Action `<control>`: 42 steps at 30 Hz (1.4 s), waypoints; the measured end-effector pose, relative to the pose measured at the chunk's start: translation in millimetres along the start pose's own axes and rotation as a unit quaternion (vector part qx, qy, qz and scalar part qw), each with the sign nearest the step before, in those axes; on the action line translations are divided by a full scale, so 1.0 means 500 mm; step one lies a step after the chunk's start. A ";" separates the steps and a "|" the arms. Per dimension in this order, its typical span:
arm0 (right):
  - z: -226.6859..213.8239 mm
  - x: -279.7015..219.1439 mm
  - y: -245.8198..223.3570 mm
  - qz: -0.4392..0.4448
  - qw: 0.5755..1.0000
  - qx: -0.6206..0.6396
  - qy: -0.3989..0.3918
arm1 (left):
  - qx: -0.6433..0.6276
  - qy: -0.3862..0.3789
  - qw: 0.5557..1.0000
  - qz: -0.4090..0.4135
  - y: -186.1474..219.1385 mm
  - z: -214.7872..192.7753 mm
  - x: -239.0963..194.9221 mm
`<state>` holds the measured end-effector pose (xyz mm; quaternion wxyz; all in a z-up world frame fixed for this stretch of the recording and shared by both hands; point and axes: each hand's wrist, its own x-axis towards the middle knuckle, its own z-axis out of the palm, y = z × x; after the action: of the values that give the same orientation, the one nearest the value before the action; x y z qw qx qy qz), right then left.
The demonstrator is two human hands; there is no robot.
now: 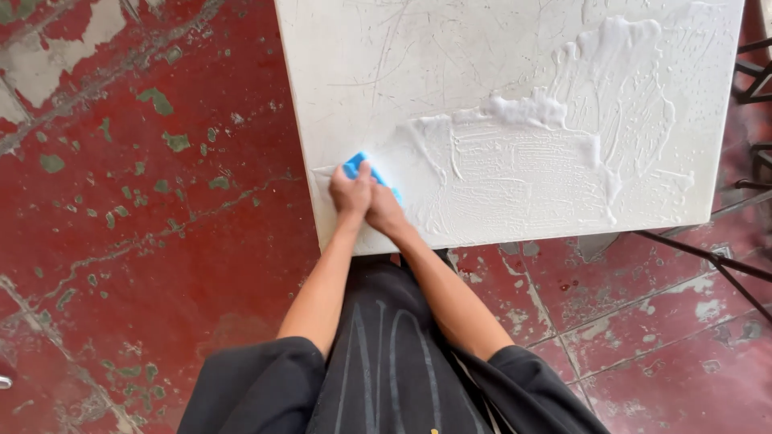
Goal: Scrubbing a white square table with a blue sponge and soapy water.
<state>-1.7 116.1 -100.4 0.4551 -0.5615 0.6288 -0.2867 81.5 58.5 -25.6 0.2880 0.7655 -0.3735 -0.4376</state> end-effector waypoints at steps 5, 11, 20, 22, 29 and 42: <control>-0.052 -0.005 0.057 -0.025 0.999 0.006 0.025 | 0.040 0.013 0.999 0.014 0.007 0.093 -0.012; -0.291 -0.050 0.085 -0.014 0.992 0.038 0.122 | 0.138 -0.056 0.982 0.113 0.056 0.327 -0.089; -0.072 0.010 0.035 -0.016 0.999 -0.015 0.031 | 0.148 -0.005 0.988 0.045 0.021 0.094 -0.008; -0.079 0.003 0.034 0.024 0.999 -0.021 0.014 | 0.150 0.007 0.988 0.032 0.030 0.103 -0.020; -0.250 -0.093 0.066 -0.006 0.987 0.099 0.124 | 0.196 -0.123 0.969 0.089 0.074 0.271 -0.118; -0.152 -0.085 0.102 -0.036 0.991 0.052 0.121 | 0.208 -0.109 0.968 0.084 0.036 0.202 -0.097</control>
<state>-94.1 156.1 -102.1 0.3931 -0.5206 0.6429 -0.4014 -30.1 77.1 -35.5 0.1159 0.7222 -0.5488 -0.4048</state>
